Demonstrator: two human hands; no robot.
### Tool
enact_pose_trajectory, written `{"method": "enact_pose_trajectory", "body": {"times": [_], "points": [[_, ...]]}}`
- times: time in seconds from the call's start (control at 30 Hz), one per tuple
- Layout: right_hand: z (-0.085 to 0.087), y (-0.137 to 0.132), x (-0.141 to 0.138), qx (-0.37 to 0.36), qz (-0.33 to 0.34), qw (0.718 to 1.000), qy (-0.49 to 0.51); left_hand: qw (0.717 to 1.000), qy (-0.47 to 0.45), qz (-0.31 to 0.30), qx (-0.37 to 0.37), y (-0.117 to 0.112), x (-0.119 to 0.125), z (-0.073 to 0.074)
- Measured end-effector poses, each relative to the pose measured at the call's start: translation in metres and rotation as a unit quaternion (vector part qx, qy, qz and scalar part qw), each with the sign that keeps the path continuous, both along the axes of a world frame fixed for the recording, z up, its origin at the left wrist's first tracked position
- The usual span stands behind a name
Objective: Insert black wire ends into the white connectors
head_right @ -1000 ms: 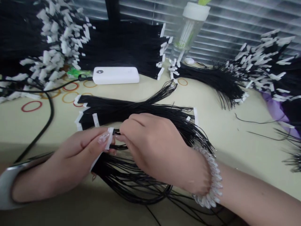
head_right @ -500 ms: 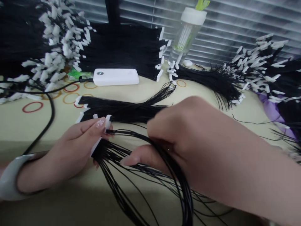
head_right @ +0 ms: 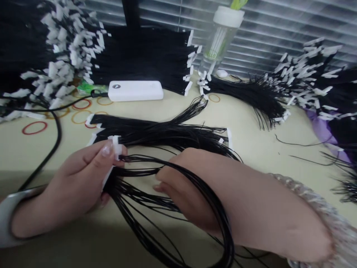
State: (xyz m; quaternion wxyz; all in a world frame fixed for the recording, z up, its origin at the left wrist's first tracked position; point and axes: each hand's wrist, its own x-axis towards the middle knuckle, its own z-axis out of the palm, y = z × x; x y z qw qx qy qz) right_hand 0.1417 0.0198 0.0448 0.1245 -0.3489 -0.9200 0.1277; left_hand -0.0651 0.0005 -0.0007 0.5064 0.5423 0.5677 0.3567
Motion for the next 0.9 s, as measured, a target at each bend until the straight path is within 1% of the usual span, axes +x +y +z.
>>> {"method": "enact_pose_trajectory", "body": {"times": [0.07, 0.17, 0.23, 0.33, 0.4, 0.53, 0.67, 0.77, 0.9], "points": [[0.002, -0.002, -0.014, -0.016, 0.031, 0.999, -0.012, 1.0, 0.007, -0.003, 0.004, -0.003, -0.001, 0.0], [-0.004, -0.004, -0.03, -0.021, 0.008, 1.0, 0.014, 1.0, 0.007, -0.008, 0.008, -0.006, -0.002, -0.001], [-0.009, -0.004, -0.035, -0.03, 0.019, 0.998, 0.051, 1.0, 0.008, -0.024, 0.015, -0.007, -0.003, -0.001], [-0.012, -0.001, -0.036, -0.092, 0.063, 0.993, 0.048, 0.998, 0.012, -0.047, 0.03, -0.009, -0.005, -0.002], [-0.011, 0.0, -0.036, -0.133, 0.074, 0.988, 0.03, 0.998, 0.017, -0.055, 0.036, -0.009, -0.006, -0.002], [-0.009, 0.001, -0.037, -0.191, 0.065, 0.979, 0.032, 0.997, 0.029, -0.062, 0.042, -0.009, -0.006, -0.002], [-0.008, 0.001, -0.038, -0.275, 0.048, 0.958, 0.065, 0.993, 0.056, -0.078, 0.073, -0.01, -0.006, -0.001], [-0.007, 0.001, -0.038, -0.296, 0.044, 0.951, 0.083, 0.989, 0.081, -0.083, 0.096, -0.01, -0.007, -0.001], [-0.009, 0.002, -0.037, -0.312, 0.049, 0.946, 0.072, 0.983, 0.084, -0.093, 0.135, -0.007, -0.007, -0.001]]}}
